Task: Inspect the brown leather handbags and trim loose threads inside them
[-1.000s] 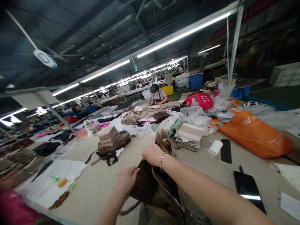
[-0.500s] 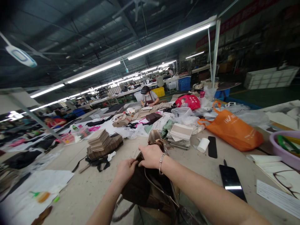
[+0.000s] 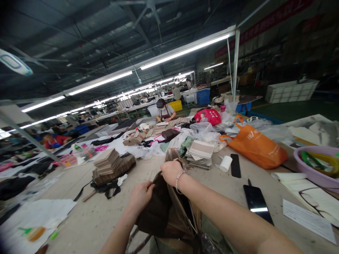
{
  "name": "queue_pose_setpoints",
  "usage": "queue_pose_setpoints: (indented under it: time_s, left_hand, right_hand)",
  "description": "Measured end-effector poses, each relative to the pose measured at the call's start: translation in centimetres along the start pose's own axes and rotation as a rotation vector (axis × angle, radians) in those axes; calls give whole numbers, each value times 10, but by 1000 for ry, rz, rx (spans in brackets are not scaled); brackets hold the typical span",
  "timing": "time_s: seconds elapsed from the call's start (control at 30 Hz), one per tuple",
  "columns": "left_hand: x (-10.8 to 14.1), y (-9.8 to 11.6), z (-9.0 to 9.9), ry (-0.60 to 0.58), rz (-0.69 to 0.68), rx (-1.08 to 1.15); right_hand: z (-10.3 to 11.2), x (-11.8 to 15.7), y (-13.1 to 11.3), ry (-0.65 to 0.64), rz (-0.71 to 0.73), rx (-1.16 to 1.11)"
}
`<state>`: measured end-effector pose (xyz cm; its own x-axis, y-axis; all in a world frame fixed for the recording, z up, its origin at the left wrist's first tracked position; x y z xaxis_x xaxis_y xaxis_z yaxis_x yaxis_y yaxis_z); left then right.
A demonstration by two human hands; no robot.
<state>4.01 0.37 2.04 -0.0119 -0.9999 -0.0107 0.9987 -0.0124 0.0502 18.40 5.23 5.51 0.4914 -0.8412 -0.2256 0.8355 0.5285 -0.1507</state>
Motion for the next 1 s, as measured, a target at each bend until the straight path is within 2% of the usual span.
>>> queue_pose_setpoints:
  time_s: [0.23, 0.47, 0.63, 0.87, 1.0]
  left_hand:
    - [-1, 2, 2, -15, 5, -32]
    - [-4, -1, 1, -13, -6, 56]
    - [-13, 2, 3, 19, -27, 189]
    - [-23, 6, 3, 75, -5, 206]
    - [-24, 7, 3, 75, -40, 217]
  right_hand:
    - [1, -3, -6, 38, 28, 11]
    - [-2, -4, -2, 32, 13, 4]
    - [-3, -4, 0, 17, -5, -5]
    - [-1, -6, 2, 3, -45, -13]
    - [-3, -7, 3, 4, -54, -20]
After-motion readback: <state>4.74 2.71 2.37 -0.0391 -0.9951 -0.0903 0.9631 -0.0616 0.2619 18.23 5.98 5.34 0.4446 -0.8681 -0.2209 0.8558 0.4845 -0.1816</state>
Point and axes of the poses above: each hand's wrist, its own x-axis away from the middle knuckle, its own z-axis out of the back of the hand, y = z × x, the point moved 4 cm from there along -x, towards the middle knuckle, and after that the axes turned 3 degrees about -x, right-handed, at the moved point
